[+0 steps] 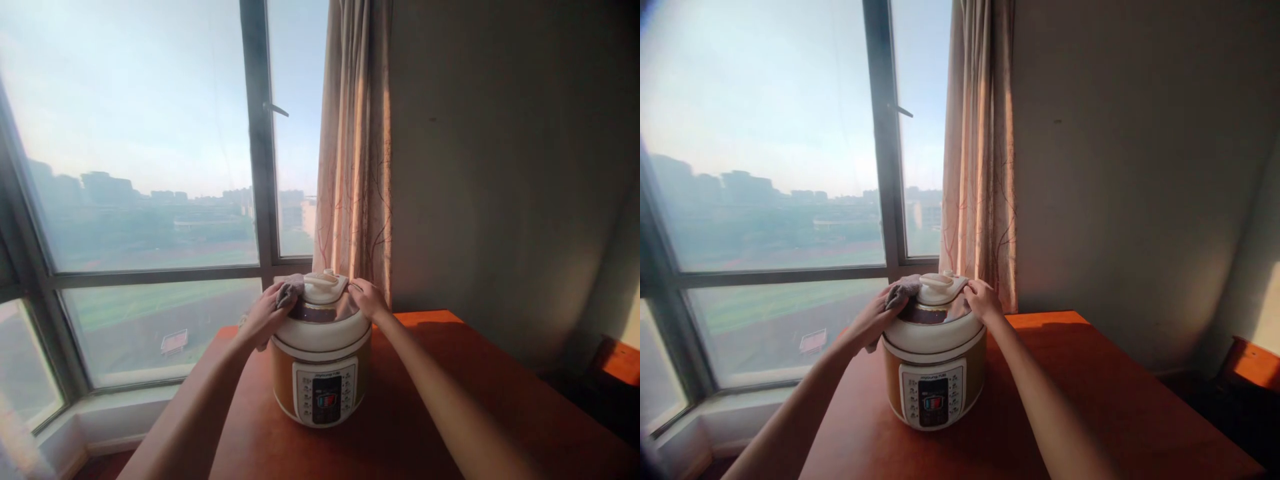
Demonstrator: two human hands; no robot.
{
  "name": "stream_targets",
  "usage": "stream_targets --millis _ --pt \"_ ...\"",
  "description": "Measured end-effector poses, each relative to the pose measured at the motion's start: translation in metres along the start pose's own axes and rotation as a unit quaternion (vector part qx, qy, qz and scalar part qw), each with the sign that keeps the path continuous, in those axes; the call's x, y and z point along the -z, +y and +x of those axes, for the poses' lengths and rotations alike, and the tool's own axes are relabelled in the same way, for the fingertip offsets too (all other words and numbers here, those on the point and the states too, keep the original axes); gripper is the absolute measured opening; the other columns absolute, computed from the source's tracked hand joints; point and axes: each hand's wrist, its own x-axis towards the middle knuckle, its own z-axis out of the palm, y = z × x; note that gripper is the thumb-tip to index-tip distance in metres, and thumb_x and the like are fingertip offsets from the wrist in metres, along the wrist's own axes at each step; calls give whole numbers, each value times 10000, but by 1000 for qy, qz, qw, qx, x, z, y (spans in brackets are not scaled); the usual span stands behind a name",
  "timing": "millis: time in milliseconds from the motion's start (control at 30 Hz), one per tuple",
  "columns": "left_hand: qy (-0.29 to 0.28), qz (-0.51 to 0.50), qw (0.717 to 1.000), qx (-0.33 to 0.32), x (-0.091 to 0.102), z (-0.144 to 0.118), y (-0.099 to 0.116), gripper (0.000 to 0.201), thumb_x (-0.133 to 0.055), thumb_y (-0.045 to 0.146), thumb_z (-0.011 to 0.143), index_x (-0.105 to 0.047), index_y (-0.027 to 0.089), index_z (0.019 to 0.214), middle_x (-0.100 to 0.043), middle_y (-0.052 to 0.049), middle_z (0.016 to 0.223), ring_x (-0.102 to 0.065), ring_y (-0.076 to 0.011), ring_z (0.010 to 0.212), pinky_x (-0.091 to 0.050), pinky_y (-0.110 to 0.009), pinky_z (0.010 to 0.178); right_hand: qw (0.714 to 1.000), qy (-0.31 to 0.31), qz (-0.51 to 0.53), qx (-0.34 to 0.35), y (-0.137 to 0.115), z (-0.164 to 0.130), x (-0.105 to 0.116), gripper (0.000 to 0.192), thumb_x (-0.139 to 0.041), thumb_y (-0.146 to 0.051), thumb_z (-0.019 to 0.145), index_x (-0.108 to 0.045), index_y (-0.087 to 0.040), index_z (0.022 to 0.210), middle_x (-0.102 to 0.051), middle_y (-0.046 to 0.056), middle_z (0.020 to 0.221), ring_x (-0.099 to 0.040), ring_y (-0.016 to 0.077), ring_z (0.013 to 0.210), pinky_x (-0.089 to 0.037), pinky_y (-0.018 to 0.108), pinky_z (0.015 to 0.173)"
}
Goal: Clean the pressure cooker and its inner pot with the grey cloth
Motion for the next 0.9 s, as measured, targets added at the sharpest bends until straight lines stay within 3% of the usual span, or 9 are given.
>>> stream_targets --millis 100,267,333,500,667,767,900 --pt "-66 61 996 -22 2 -5 -2 396 -633 518 799 -797 234 1022 -652 -135 1329 -529 -380 1288 -351 -538 1132 998 -47 -30 -26 0 9 -1 333 -446 -368 917 -735 -204 898 -754 66 982 -665 216 956 -474 280 814" --pt "-57 196 974 -96 -2 -35 5 407 -548 435 876 -741 260 1189 -573 -118 1435 -437 -384 1370 -290 -590 1153 993 -64 -69 -64 -1 12 1 419 -340 -432 970 -708 -242 1033 -737 75 1104 -657 246 1002 -454 301 799" --pt "-45 238 963 -118 -12 -54 15 436 -567 386 874 -686 298 1284 -540 -104 1473 -394 -394 1397 -275 -621 1144 992 -67 -83 -70 -1 11 1 413 -338 -434 975 -694 -254 1083 -726 75 1147 -648 254 1044 -450 304 817" --pt "-22 318 935 -159 -52 -100 50 729 -683 272 772 -495 342 1473 -427 -92 1569 -294 -431 1446 -153 -673 1152 988 -77 -109 -75 -4 10 2 401 -335 -410 979 -683 -247 1094 -724 83 1144 -645 262 1055 -444 306 827" --pt "-23 331 916 -224 -83 -116 62 775 -704 387 755 -481 302 1493 -386 -88 1598 -312 -420 1446 -18 -611 1203 987 -84 -119 -70 -8 8 6 431 -307 -434 993 -685 -248 1080 -726 79 1140 -649 256 1045 -440 297 815" --pt "-32 340 905 -252 -80 -115 54 753 -673 398 770 -487 291 1491 -402 -80 1590 -346 -406 1435 -25 -587 1209 986 -89 -123 -66 -8 8 6 421 -326 -435 987 -690 -243 1072 -728 82 1140 -649 258 1044 -440 298 821" --pt "-36 331 902 -274 -61 -113 34 822 -658 353 728 -445 260 1516 -385 -82 1600 -338 -392 1447 -73 -561 1215 986 -89 -125 -67 -5 9 4 411 -336 -418 985 -684 -239 1107 -710 86 1200 -631 251 1098 -440 294 851"
